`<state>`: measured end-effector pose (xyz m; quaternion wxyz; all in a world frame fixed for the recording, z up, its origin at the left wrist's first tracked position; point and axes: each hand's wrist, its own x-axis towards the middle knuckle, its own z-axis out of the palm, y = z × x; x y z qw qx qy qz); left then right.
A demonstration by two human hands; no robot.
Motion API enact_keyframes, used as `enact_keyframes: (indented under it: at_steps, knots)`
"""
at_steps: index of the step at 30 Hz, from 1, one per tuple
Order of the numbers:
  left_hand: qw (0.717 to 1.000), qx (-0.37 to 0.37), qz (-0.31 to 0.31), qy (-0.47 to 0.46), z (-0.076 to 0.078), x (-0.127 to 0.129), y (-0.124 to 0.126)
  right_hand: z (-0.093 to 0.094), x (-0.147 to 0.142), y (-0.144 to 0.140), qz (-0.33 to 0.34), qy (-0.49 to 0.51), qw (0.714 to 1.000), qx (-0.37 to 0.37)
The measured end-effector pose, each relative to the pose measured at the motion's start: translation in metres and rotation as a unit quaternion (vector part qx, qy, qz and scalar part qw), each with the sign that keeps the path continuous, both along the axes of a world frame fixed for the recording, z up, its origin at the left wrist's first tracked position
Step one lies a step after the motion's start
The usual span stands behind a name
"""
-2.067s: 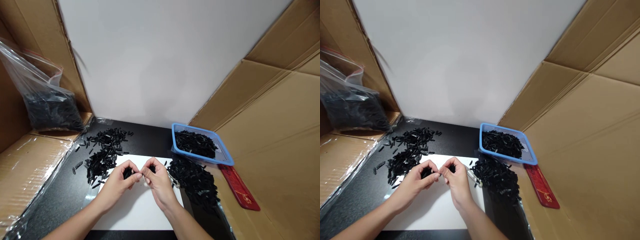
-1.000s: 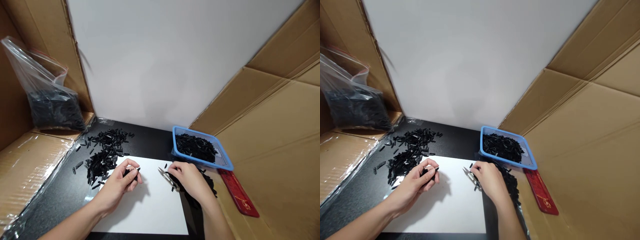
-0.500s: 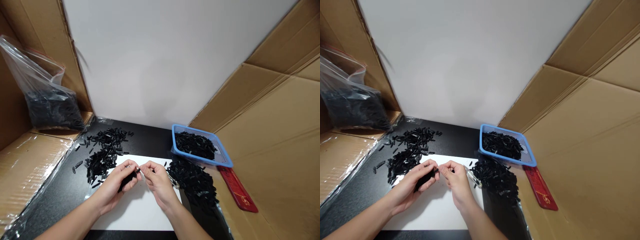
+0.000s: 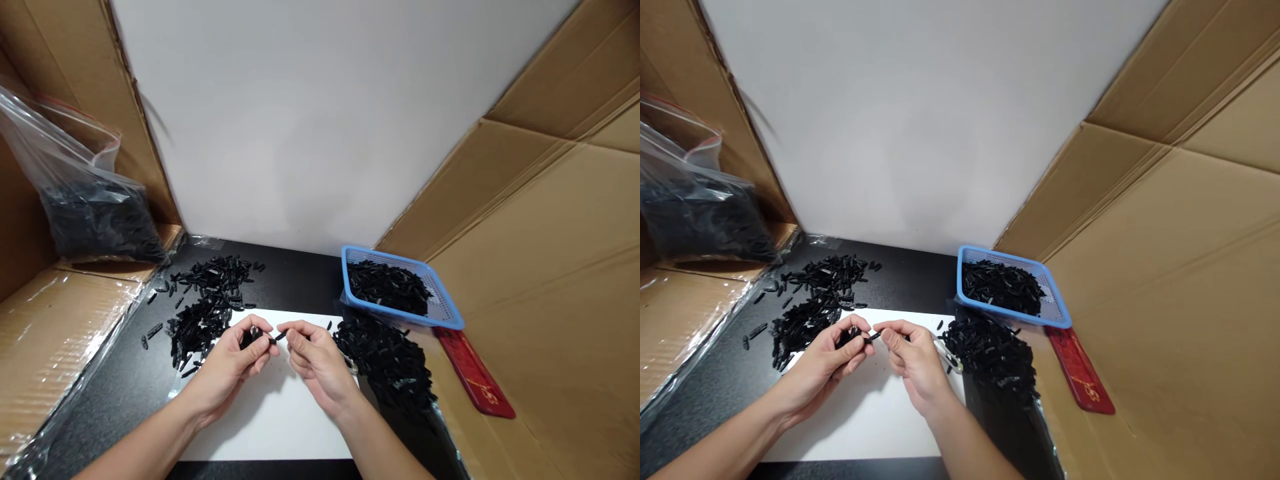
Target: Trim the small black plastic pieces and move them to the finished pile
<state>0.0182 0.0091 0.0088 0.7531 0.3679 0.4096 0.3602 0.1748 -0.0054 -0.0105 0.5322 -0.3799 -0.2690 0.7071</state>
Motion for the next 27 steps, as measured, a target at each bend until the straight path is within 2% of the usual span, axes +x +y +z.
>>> enact_keyframes:
  at_steps: [8,14,18,23,27]
  knots:
    - [0.999,0.03,0.001,0.016,0.002,0.002,0.0,0.002,0.0,-0.001,-0.006,-0.04,0.999,0.019]
    - [0.999,0.02,0.02,0.019,-0.002,0.001,-0.001,0.007,-0.002,-0.003,-0.024,0.033,0.999,0.009]
    - [0.999,0.03,0.035,0.008,-0.002,0.001,-0.003,0.003,-0.011,-0.007,-0.005,-0.023,1.0,0.014]
    - [0.998,0.046,0.035,-0.003,0.0,0.003,-0.005,-0.001,-0.019,-0.009,-0.062,-0.103,0.992,0.039]
    - [0.999,0.02,0.032,-0.011,0.002,0.003,-0.006,0.0,-0.017,-0.008,-0.091,-0.1,0.99,0.04]
